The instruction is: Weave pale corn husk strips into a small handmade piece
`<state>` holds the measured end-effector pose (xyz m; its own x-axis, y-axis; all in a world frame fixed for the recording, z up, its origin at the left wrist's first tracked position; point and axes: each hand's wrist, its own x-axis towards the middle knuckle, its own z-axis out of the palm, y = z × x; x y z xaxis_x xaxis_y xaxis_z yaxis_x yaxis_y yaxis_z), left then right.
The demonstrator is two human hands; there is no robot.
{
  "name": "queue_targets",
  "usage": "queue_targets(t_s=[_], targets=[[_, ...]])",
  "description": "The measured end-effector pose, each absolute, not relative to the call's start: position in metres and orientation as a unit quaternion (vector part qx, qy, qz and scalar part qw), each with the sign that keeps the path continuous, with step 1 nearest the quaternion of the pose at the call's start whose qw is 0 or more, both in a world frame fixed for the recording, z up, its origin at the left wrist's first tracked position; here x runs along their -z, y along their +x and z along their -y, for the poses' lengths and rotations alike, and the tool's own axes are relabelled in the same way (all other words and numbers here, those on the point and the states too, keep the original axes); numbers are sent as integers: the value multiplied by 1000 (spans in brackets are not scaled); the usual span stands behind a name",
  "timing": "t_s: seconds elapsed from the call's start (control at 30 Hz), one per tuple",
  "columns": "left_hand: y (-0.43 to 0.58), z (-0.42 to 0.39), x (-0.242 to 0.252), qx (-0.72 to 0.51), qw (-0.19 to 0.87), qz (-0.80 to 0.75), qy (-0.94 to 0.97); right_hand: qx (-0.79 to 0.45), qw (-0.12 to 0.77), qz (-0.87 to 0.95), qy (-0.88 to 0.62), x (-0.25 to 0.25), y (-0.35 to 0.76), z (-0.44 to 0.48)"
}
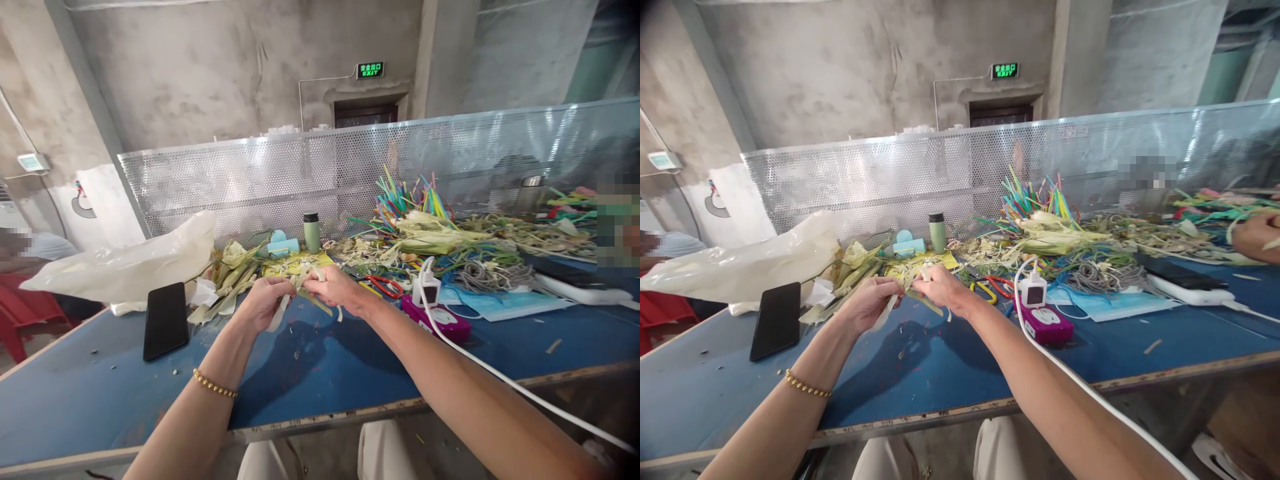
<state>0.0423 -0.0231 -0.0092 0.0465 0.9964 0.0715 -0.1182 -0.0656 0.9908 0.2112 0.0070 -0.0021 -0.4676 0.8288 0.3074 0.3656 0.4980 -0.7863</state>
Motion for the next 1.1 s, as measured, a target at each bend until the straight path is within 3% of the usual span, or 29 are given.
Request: queue_targets(t_s=[0.23, 0.43, 0.77, 1.1], targets=[[46, 29, 7, -496, 552, -440, 505, -202, 436, 800, -360, 9, 209, -17], [44, 27, 11, -491, 564, -419, 515, -253, 446, 793, -330, 13, 208, -21], [42, 27, 11, -510, 586, -393, 492, -220, 474, 779, -346, 13, 207, -20], [42, 25, 13, -518, 430, -438, 596, -199, 479, 775, -361, 16, 204, -22]])
